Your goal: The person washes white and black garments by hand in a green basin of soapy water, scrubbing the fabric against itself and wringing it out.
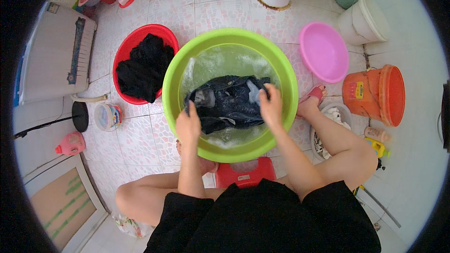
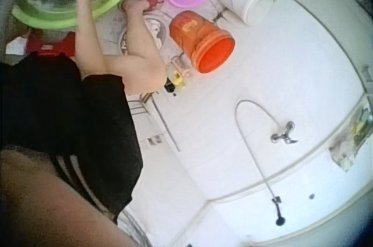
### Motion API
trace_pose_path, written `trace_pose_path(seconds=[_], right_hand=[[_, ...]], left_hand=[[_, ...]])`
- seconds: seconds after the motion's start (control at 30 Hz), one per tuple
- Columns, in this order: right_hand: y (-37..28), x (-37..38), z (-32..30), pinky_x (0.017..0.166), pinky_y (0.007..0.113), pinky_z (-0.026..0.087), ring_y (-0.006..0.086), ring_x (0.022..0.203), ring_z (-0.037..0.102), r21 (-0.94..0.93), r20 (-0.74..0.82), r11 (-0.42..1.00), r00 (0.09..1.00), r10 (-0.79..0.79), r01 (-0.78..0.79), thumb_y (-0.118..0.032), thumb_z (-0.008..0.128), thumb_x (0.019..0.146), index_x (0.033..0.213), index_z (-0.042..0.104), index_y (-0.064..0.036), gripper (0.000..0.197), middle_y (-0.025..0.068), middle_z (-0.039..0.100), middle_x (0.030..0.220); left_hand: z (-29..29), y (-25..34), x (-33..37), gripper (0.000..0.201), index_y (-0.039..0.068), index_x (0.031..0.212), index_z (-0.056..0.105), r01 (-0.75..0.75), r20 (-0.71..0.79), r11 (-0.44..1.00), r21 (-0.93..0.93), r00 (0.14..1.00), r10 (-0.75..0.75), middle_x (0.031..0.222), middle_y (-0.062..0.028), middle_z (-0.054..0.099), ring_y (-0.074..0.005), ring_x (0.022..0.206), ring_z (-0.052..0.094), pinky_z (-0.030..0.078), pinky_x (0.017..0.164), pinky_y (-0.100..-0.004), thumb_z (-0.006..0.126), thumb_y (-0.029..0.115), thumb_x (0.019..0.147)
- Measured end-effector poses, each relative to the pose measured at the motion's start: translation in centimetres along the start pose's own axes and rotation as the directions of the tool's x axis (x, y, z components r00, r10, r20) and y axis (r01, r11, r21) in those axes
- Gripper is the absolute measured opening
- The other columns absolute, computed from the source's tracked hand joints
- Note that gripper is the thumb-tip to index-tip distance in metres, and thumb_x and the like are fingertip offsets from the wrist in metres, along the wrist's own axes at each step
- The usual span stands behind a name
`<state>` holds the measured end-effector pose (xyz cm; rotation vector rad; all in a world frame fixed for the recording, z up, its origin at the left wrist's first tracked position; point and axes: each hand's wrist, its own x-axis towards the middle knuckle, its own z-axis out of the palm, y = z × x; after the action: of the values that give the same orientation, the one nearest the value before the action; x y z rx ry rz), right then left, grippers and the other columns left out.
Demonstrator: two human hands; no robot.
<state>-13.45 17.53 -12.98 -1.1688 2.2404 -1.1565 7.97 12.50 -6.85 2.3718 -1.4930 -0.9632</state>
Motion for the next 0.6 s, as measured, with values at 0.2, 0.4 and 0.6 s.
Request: trace_pose_path(seconds=[0.2,0.4,0.6], right_hand=[[1.1,-4.1,5.2,0.065,0.038,0.042,0.0281,0.090,0.042,-0.423,0.448,0.844,0.886,-0.120,0.328,-0.025,0.059,0.076,0.129,0.036,-0.0169,0.059,0.0142,0.040,0.094],[4.6,-2.6,7.1,0.068,0.039,0.046,0.0309,0.092,0.044,-0.551,0.490,0.787,0.871,0.035,0.279,-0.023,0.057,0.077,0.126,0.040,-0.0130,0.052,0.0169,0.043,0.097],[6.5,0.3,8.9,0.073,0.041,0.045,0.0316,0.103,0.048,-0.690,0.598,0.710,0.663,0.451,0.139,-0.024,0.054,0.078,0.117,0.049,-0.0099,0.041,0.0197,0.053,0.103]], left_hand=[[10.8,-3.4,-1.4,0.048,0.024,0.125,0.041,-0.385,-0.040,0.840,0.382,0.901,0.431,0.141,-0.0149,0.008,-0.0483,0.124,0.007,0.015,0.088,-0.0694,0.052,0.035,0.079],[14.1,-3.4,0.1,0.067,0.028,0.129,0.035,-0.412,0.254,0.738,0.534,0.911,0.324,0.141,-0.0163,0.000,-0.0486,0.124,0.008,0.014,0.089,-0.0693,0.064,0.038,0.070],[17.4,-4.4,3.9,0.046,0.016,0.117,0.050,-0.386,0.511,0.807,0.446,0.850,0.125,0.124,-0.0163,0.043,-0.0357,0.121,0.029,0.024,0.097,-0.0537,0.053,0.036,0.076]])
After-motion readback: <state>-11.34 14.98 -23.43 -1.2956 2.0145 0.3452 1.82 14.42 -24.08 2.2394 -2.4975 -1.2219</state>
